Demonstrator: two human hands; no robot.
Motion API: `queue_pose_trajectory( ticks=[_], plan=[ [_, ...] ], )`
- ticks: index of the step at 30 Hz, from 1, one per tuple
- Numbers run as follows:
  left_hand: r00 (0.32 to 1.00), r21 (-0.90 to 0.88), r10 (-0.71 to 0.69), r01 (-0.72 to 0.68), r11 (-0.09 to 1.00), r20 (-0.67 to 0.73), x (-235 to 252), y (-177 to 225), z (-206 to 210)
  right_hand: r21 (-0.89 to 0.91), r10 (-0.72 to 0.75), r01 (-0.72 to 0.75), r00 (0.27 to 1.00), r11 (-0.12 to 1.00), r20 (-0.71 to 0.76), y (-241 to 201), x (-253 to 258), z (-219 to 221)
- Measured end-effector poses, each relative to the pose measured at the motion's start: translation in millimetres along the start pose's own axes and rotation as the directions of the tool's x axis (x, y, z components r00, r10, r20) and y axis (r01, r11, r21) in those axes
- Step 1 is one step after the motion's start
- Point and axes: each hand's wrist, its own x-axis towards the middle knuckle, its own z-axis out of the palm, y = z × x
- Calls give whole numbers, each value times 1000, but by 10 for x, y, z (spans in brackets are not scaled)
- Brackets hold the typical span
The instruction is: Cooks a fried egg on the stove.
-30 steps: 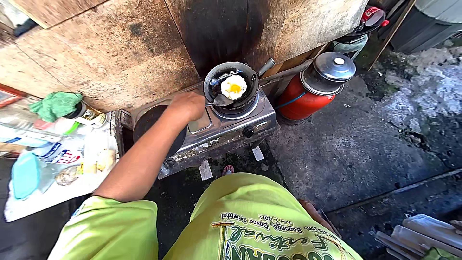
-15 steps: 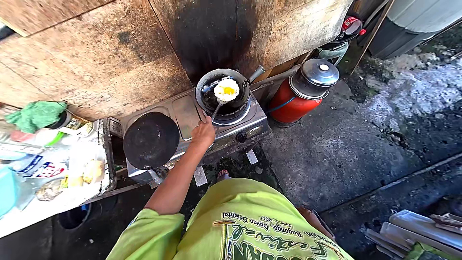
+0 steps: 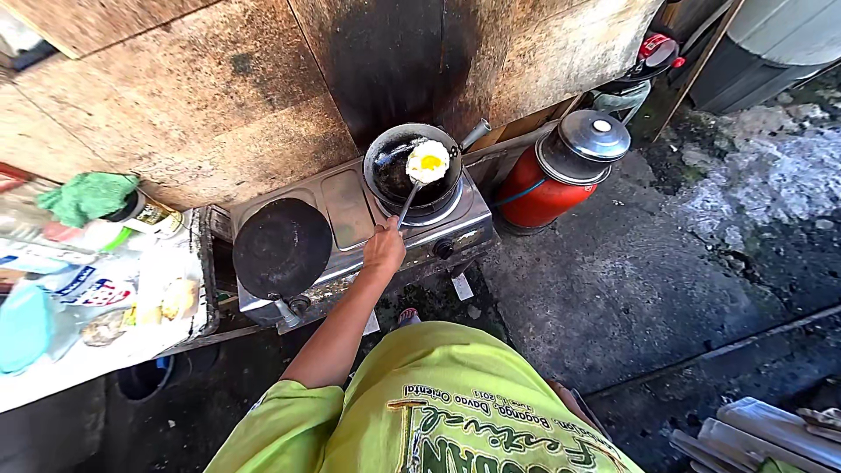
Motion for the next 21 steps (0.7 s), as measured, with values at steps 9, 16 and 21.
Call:
queue_pose_trajectory(
  ticks=[9, 16, 21],
  plan=[
    [994, -934, 9, 101, 342, 111, -215, -153, 114, -32, 2, -1, 1000, 999, 30, 18, 25, -61],
    [976, -912, 87, 216, -348, 198, -231, -473, 22, -67, -25, 27, 999, 997, 29, 28, 49, -72],
    [972, -858, 212, 196, -475, 105, -402, -590, -223, -124, -26, 30, 999, 992, 34, 26, 112, -94]
  ],
)
